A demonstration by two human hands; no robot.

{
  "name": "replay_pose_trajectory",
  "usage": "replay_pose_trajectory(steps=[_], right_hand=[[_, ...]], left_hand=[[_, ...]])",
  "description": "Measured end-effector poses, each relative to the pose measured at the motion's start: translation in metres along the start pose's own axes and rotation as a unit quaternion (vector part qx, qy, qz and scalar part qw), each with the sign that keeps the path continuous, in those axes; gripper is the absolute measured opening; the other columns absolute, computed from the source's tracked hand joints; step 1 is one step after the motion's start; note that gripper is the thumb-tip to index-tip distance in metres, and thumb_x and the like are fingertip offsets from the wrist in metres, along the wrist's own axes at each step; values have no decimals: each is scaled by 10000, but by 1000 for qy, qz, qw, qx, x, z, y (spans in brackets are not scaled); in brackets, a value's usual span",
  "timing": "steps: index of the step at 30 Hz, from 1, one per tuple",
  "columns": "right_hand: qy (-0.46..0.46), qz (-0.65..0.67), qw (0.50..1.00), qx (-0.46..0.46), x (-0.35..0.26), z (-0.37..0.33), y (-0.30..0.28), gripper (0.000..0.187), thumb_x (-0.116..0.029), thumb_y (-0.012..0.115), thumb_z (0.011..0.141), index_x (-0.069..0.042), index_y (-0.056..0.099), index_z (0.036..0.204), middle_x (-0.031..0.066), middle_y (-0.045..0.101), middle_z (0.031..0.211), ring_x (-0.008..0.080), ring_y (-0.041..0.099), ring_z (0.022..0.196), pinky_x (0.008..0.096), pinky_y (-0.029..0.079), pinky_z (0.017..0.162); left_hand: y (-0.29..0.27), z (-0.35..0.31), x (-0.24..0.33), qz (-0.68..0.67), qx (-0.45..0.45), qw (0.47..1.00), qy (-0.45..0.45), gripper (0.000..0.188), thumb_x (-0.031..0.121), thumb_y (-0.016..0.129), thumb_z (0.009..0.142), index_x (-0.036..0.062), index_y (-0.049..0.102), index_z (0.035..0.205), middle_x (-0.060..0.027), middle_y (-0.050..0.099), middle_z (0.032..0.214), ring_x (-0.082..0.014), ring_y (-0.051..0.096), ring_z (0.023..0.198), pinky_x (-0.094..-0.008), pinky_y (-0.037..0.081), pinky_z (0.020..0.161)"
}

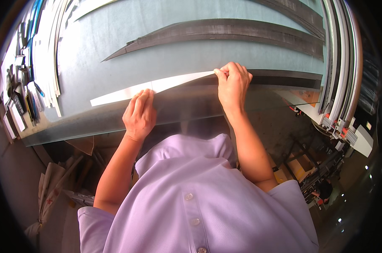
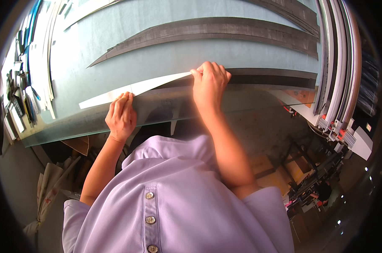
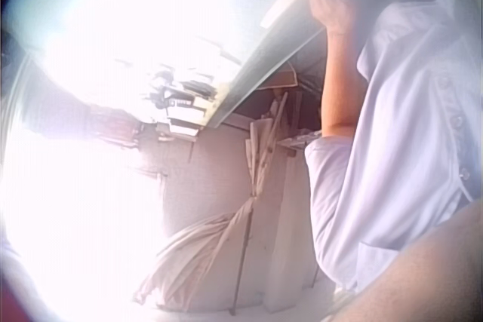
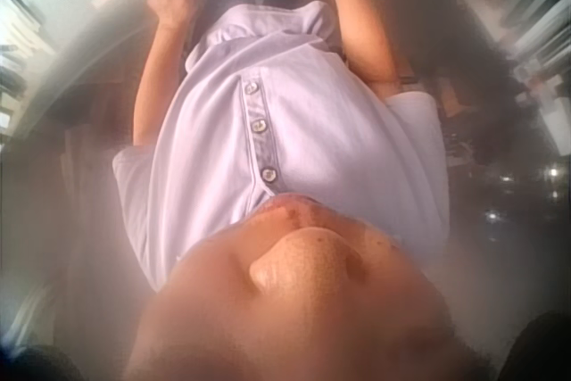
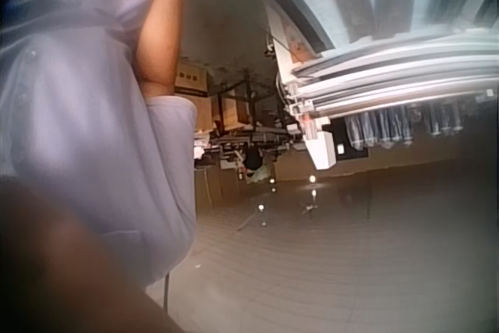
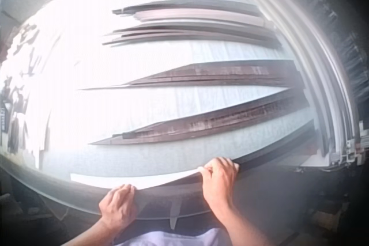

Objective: The person repeatedly peels thin white strips from the surface of long, dark, curved objects laid on a workbench. The person handles the strips and the objects by hand, placing the peeled strips aside on the table.

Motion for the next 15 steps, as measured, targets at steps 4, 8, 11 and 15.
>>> replay_pose_trajectory(steps=[4, 8, 11, 15], right_hand=[[27, -75, 997, 9, -12, 1, -4, 268, -153, 820, 819, -68, 612, 964, 85, 584, 934, 280, 564, 945, 441, 385, 841], [48, -77, 995, 46, -7, -1, -4, 400, -114, 833, 800, -86, 579, 1108, 95, 551, 998, 284, 557, 980, 467, 385, 853], [-90, -84, 984, 126, -31, -16, 3, 331, -83, 762, 847, -82, 615, 1144, 106, 557, 1101, 302, 564, 1040, 456, 405, 879], [-316, 7, 948, -16, -91, -61, 50, 327, -80, 586, 912, 43, 653, 1208, 163, 635, 1211, 332, 595, 1195, 445, 452, 1058]], left_hand=[[1, -2, 1, 7, 0, 1000, -7, 402, -6, 628, 759, 8, 705, 1154, -90, 675, 1131, -266, 696, 1032, -341, 575, 896], [-2, 0, 3, 18, -22, 999, -26, 440, 21, 637, 786, 84, 685, 1219, -54, 655, 1148, -225, 681, 1053, -305, 569, 872], [-5, 5, 8, 36, -5, 999, -12, 437, 14, 630, 796, 106, 688, 1219, -41, 644, 1118, -206, 679, 1026, -296, 569, 853], [-5, 7, 7, 14, 10, 1000, -9, 452, 12, 639, 787, 125, 692, 1221, -30, 627, 1106, -183, 668, 1001, -298, 570, 822]])
Point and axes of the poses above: each hand's wrist, its own z-axis towards the middle knuckle, its own y-axis out of the palm, x = y × z, the point moved 2 cm from there along z, towards the middle knuckle
